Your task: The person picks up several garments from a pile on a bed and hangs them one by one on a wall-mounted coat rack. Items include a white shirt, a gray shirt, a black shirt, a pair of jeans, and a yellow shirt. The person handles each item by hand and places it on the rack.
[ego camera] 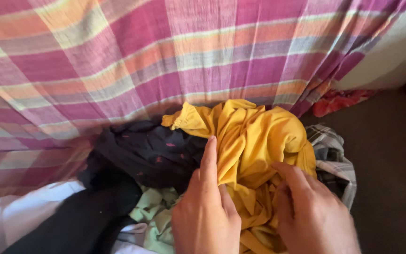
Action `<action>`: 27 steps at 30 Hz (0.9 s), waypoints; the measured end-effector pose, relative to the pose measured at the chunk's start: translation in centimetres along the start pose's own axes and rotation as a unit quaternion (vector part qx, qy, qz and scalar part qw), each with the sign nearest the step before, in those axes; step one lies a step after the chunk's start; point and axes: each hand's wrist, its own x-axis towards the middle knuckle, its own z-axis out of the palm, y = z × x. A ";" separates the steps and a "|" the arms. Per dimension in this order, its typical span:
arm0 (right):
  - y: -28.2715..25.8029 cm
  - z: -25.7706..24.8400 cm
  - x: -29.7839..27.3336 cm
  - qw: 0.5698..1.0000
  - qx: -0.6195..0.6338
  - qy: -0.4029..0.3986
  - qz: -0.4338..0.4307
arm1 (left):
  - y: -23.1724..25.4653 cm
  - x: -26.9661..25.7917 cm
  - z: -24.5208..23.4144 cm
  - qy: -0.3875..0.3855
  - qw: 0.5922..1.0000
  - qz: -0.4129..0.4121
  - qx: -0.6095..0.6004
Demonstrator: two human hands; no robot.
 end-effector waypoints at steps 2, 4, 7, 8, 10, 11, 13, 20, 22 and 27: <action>-0.4 -0.7 -0.3 0.999 0.020 0.039 -0.018 | 0.1 -0.1 -0.9 0.009 1.000 0.013 -0.020; -0.7 -1.3 -0.3 0.998 0.038 0.047 0.000 | 0.4 -0.2 -1.8 0.051 0.997 0.050 -0.042; -0.8 -2.6 -0.3 0.991 0.104 0.078 -0.010 | 1.1 -0.1 -3.4 0.111 0.988 0.085 -0.059; -0.8 -3.0 -0.2 0.991 0.113 0.077 -0.006 | 1.4 0.0 -4.0 0.096 0.992 0.062 -0.054; -0.5 -4.0 0.1 0.989 0.128 0.075 0.003 | 2.0 0.2 -5.3 0.080 0.994 0.047 -0.061; -0.3 -4.6 0.3 0.985 0.154 0.071 -0.003 | 2.3 0.4 -6.0 0.077 0.993 0.054 -0.071; 0.1 -5.9 1.0 0.976 0.208 0.063 -0.014 | 3.3 0.5 -7.4 0.095 0.990 0.058 -0.090; -2.9 -12.3 3.1 0.917 0.385 0.106 0.013 | 7.4 1.8 -12.6 0.178 0.965 0.150 -0.118; -4.3 -13.9 3.4 0.906 0.406 0.119 0.025 | 8.7 2.0 -14.1 0.205 0.955 0.177 -0.121; -6.9 -17.2 4.0 0.888 0.433 0.127 -0.091 | 11.7 2.4 -17.7 0.208 0.949 0.177 -0.158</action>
